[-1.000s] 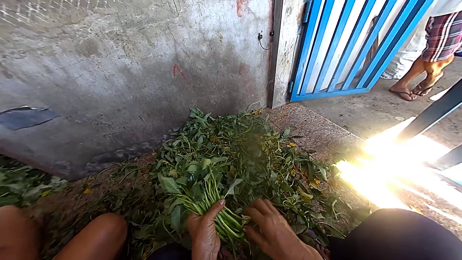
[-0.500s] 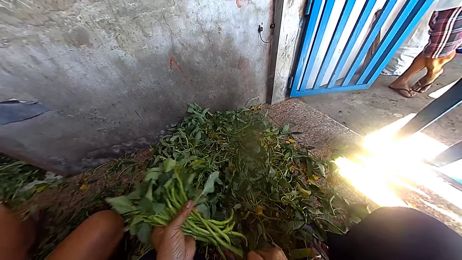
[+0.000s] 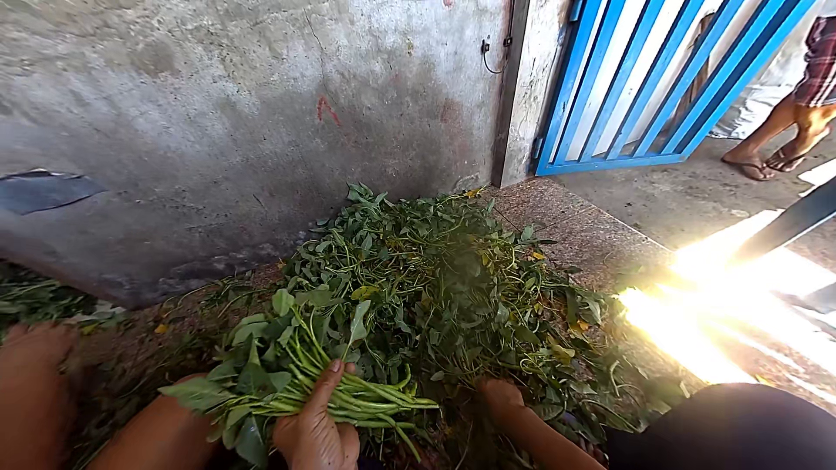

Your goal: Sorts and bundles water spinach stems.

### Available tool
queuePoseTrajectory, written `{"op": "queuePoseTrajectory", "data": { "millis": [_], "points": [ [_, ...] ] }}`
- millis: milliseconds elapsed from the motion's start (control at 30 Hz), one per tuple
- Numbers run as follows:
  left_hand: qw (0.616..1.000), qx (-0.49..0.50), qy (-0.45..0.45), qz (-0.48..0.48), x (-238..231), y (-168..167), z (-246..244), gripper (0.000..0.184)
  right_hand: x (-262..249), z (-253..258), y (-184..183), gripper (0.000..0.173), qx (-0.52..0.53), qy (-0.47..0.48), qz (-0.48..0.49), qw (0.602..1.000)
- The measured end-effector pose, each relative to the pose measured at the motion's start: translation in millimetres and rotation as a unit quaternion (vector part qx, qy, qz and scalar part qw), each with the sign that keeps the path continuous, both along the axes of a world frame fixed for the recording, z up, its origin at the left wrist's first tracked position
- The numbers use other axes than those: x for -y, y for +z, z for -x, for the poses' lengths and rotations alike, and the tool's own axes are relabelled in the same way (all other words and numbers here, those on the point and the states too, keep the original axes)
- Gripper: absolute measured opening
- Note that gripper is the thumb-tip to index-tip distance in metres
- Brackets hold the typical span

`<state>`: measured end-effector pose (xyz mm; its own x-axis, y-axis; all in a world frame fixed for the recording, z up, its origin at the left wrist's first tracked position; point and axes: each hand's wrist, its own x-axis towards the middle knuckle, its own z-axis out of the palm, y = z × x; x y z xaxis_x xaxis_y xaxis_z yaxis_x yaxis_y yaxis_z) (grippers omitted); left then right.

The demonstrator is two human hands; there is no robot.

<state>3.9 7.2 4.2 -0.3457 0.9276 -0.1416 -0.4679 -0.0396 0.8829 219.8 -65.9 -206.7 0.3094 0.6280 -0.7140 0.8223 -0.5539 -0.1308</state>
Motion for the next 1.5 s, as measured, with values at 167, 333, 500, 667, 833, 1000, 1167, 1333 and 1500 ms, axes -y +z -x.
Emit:
{"op": "queuePoseTrajectory", "data": {
  "millis": [167,333,500,667,833,1000,1167,1333,1500],
  "points": [
    [1.0,-0.01,0.003,-0.004,0.1,-1.4,-3.9,0.022,10.2,-18.1,68.9,0.042,-0.049,-0.139,-0.237,0.96],
    [1.0,-0.007,-0.004,0.016,3.4,-4.0,-17.1,0.027,30.3,-55.8,65.4,0.038,-0.232,-0.286,-0.291,0.883],
    [0.999,-0.021,-0.014,0.032,5.4,-10.9,-23.1,0.026,46.3,-38.8,106.3,0.027,-0.469,-0.406,-0.482,0.619],
    [0.998,-0.036,-0.044,0.033,6.1,-18.9,-30.4,0.029,56.8,-43.1,94.6,0.023,-0.5,-0.304,-0.469,0.661],
    [0.995,-0.059,-0.078,0.034,8.0,-30.0,-41.4,0.029,59.0,-19.6,94.5,0.019,-0.513,-0.26,-0.494,0.653],
    [0.989,-0.083,-0.12,0.014,7.1,-36.1,-40.8,0.029,60.4,6.0,89.7,0.017,-0.508,-0.2,-0.524,0.654],
    [0.983,-0.092,-0.161,0.008,4.9,-40.7,-37.2,0.03,62.7,16.2,88.9,0.017,-0.506,-0.117,-0.528,0.672],
    [0.978,-0.041,-0.202,0.017,5.1,-34.3,-32.0,0.035,63.8,13.7,88.2,0.018,-0.435,-0.053,-0.549,0.712],
    [0.967,-0.004,-0.252,-0.02,8.3,-32.5,-26.9,0.032,65.7,10.9,87.4,0.021,-0.372,-0.018,-0.56,0.74]
  ]
}}
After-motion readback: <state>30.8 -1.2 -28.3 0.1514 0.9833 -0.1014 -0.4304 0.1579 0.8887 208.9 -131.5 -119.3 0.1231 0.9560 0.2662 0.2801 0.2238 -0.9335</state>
